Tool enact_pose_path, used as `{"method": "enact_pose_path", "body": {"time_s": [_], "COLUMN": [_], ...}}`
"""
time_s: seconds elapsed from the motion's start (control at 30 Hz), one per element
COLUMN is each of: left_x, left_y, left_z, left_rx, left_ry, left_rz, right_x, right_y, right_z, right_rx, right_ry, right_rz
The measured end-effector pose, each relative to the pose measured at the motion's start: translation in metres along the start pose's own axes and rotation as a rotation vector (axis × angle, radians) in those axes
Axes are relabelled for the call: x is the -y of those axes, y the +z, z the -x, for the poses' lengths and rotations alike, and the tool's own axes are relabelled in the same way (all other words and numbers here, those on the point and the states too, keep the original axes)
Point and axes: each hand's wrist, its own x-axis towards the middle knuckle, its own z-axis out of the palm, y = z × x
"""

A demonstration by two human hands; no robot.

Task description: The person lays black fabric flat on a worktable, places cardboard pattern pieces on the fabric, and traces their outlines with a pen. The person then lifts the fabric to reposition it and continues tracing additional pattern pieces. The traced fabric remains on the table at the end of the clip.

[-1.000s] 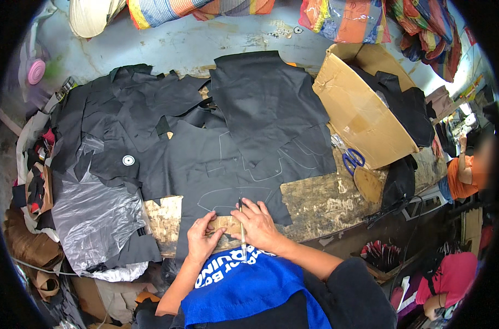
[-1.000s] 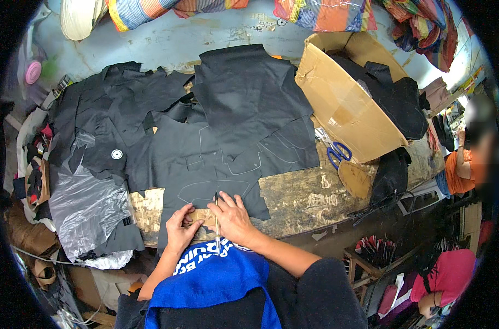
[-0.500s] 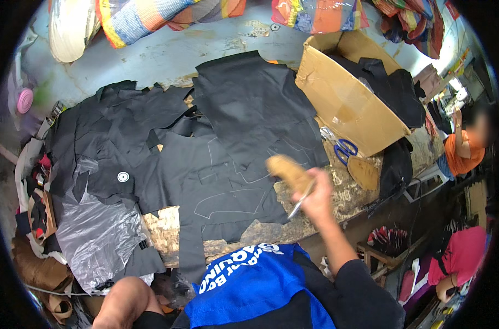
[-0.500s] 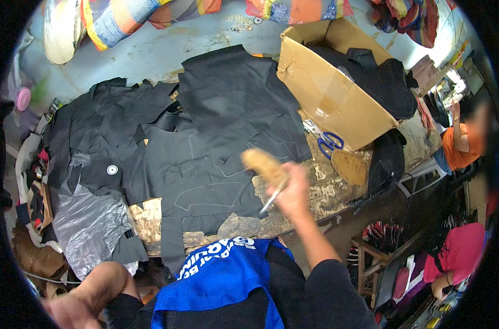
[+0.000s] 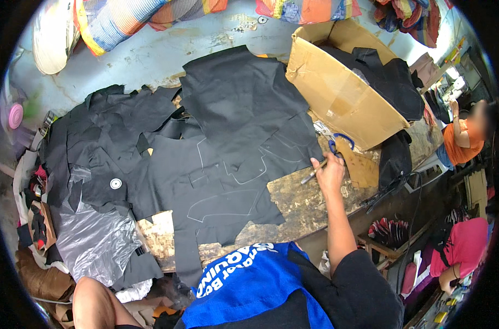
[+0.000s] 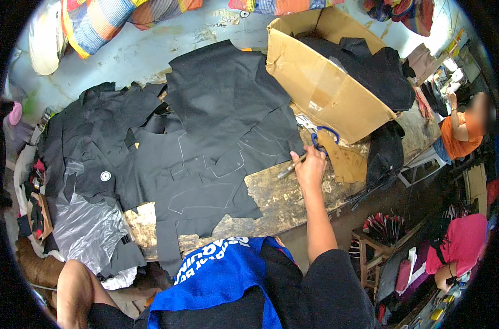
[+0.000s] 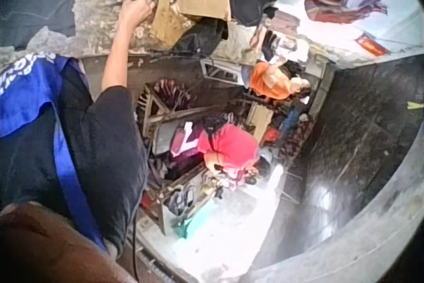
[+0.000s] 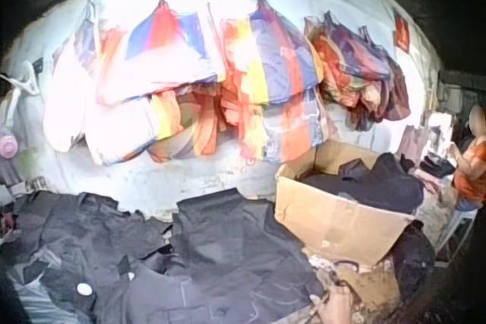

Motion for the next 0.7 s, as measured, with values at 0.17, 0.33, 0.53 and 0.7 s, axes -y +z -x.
{"method": "enact_pose_path", "body": {"time_s": [0.17, 0.33, 0.53, 0.7], "left_x": [0.005, 0.011, 0.018, 0.022], "left_y": [0.006, 0.012, 0.019, 0.024], "left_z": [0.005, 0.010, 0.013, 0.016], "left_rx": [0.029, 0.064, 0.092, 0.115], "left_ry": [-0.034, -0.066, -0.105, -0.136], "left_rz": [0.002, 0.001, 0.001, -0.008], "right_x": [0.008, 0.026, 0.104, 0.172], "right_y": [0.016, 0.018, 0.032, 0.062], "right_z": [-0.012, -0.018, -0.009, 0.008], "right_rx": [-0.025, -0.201, -0.196, 0.023], "right_ry": [0.104, 0.022, -0.210, -0.496], "right_rz": [-0.062, -0.172, -0.707, -0.852]}}
